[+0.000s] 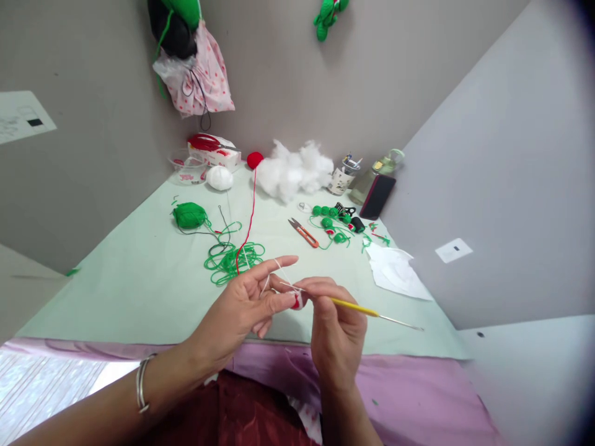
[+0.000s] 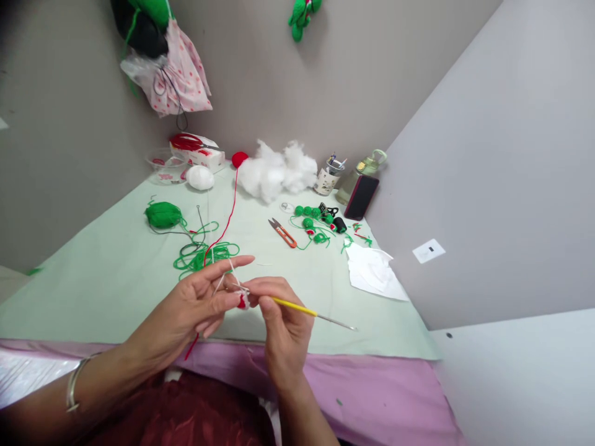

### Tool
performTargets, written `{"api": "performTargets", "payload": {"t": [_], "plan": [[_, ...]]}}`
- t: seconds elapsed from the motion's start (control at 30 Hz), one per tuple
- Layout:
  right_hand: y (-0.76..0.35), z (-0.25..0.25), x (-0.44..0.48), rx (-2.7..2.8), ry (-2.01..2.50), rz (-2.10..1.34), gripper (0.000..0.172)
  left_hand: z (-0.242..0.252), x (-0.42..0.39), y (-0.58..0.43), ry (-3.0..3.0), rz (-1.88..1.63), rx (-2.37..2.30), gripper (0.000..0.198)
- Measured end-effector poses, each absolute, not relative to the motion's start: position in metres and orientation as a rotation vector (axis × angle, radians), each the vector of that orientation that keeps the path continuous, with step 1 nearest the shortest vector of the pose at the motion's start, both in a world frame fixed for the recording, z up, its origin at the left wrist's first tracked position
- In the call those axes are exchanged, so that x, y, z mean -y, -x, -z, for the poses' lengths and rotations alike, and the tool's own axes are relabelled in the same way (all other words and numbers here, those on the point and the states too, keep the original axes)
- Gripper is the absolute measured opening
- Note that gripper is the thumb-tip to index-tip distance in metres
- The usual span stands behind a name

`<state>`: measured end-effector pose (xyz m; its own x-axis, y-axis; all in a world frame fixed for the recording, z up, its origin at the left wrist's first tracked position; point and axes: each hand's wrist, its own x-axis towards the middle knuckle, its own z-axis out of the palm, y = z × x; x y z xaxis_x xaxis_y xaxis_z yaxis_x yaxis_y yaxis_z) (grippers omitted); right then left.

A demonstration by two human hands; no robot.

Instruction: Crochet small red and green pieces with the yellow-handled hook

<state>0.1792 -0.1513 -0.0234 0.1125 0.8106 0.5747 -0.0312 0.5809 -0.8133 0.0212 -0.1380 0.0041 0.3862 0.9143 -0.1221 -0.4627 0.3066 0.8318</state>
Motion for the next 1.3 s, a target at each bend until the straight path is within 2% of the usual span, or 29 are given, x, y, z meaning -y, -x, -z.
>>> {"api": "performTargets", "payload": {"t": [0.4,0.73,0.83,0.93,1.1,1.2,1.3], "plan": [[-0.183,0.016,0.156,1.320,0.782,-0.686,0.022,-0.003,0.139,-0.018,-0.908,-1.053,-0.756,0.045],[-0.182,0.028,0.162,1.826,0.847,0.101,0.031,0.003,0.145,-0.022,-1.017,-1.214,-0.870,0.045],[-0.179,0.032,0.162,1.830,0.854,0.267,0.035,0.003,0.143,-0.022,-0.838,-1.095,-0.736,0.050],[-0.179,0.029,0.160,1.669,0.862,0.000,0.029,0.001,0.137,-0.019,-0.629,-0.935,-0.651,0.047],[-0.178,0.018,0.154,1.330,0.825,-0.533,0.022,-0.004,0.135,-0.018,-0.668,-0.993,-0.646,0.038],[-0.175,0.017,0.152,1.390,0.830,-0.559,0.020,-0.004,0.139,-0.021,-0.744,-1.019,-0.653,0.038],[-0.173,0.019,0.155,1.454,0.855,-0.498,0.021,-0.004,0.141,-0.022,-0.768,-1.042,-0.667,0.046]]}}
